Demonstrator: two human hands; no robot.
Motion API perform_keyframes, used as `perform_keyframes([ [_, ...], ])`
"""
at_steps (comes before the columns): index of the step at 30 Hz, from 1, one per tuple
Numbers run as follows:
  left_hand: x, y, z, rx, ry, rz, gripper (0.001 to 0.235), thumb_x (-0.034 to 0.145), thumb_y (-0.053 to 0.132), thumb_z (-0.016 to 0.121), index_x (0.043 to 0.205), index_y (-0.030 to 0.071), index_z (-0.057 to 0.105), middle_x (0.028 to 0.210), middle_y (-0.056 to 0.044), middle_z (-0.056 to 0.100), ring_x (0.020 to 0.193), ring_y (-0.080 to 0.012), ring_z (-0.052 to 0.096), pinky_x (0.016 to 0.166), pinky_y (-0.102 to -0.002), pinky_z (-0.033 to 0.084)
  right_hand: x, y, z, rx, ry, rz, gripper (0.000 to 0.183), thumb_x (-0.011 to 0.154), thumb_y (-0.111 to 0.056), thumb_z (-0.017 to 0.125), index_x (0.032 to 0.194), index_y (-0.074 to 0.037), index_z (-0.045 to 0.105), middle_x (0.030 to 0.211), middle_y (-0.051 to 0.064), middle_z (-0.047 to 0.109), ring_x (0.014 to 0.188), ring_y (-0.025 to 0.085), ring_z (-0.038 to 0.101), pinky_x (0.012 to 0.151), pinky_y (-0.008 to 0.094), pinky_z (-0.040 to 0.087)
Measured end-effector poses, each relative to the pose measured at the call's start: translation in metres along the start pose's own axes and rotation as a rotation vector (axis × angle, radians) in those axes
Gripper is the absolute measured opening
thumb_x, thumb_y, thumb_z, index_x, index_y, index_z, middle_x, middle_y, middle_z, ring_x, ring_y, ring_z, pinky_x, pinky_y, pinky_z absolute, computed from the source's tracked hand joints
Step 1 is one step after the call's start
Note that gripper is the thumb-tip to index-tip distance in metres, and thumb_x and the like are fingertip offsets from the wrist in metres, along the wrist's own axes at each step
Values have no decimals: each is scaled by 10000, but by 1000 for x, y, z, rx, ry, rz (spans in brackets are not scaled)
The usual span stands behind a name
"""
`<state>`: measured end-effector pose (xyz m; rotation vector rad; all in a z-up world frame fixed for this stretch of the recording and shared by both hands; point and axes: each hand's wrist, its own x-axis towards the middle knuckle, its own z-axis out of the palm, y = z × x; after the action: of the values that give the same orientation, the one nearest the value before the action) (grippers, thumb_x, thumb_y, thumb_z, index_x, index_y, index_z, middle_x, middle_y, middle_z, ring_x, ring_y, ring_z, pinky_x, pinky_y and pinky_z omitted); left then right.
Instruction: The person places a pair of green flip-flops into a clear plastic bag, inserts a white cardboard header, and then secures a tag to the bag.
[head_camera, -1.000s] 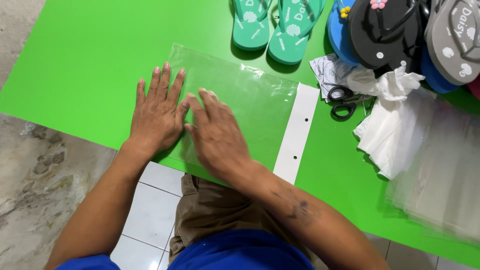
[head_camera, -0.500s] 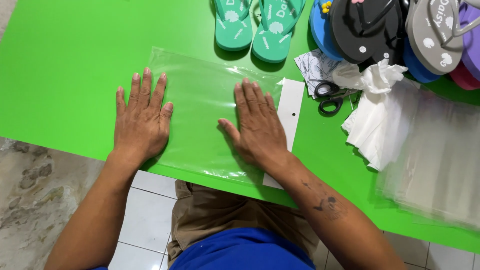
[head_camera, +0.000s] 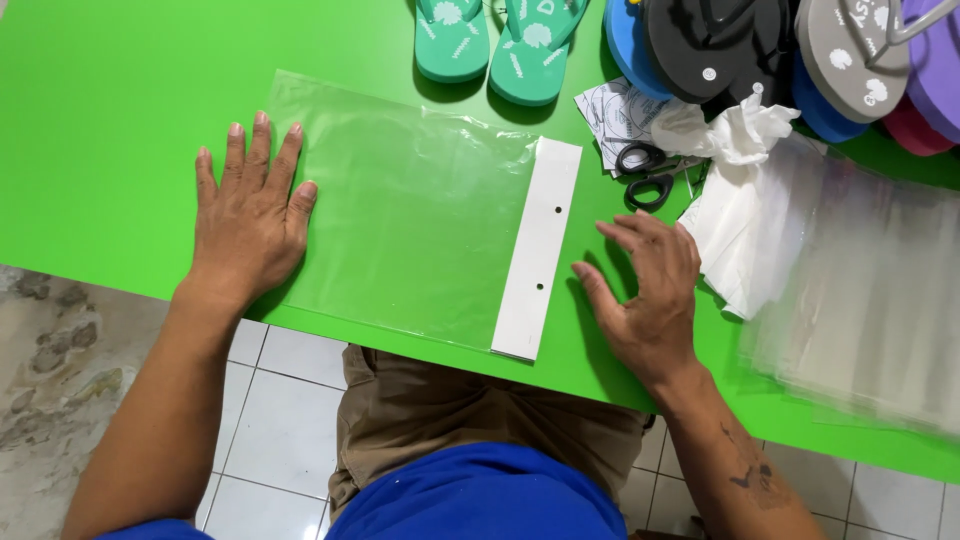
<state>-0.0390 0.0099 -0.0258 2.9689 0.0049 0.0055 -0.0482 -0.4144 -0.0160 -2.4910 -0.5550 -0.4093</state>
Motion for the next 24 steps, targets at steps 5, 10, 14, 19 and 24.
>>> perform_keyframes([
  [5,9,-9,-28,-32,-160,-117,674,1052,474,206,1659,199,104,1716,-147,-36,1577,-353,-43,1230,-587,-54,-2,-23,0,-26,47,-94,458,914,-351,814,1261,-94,660,1276,112,636,1272,313,583,1185,586,334],
  [10,26,10,-52,-178,-5,-161,673,1082,411,382,1662,136,179,1695,-207,0,1564,-364,-2,1241,-573,12,35,-38,-2,90,31,-24,359,1010,-337,664,1249,-70,637,1227,147,675,1170,308,620,1051,505,448],
  [14,66,41,-48,-458,206,-142,481,1080,329,612,1442,48,469,1270,-189,600,1021,-301,578,900,-508,505,82,-42,6,406,-94,270,371,1002,-262,652,1302,-56,583,1232,145,649,1082,229,645,795,324,582],
  [19,117,85,-41,-546,42,-268,461,1023,474,621,1307,116,561,1080,-76,730,951,-235,706,837,-450,563,131,-21,37,676,-130,579,551,949,-309,669,1399,-58,474,1251,169,627,956,165,675,744,301,625],
  [24,157,105,-24,-390,-31,-343,640,959,736,527,1155,138,645,1188,-102,699,1099,-335,623,884,-524,478,169,-11,53,784,-68,825,661,940,-267,719,1455,-28,382,970,56,563,752,160,716,598,301,618],
])
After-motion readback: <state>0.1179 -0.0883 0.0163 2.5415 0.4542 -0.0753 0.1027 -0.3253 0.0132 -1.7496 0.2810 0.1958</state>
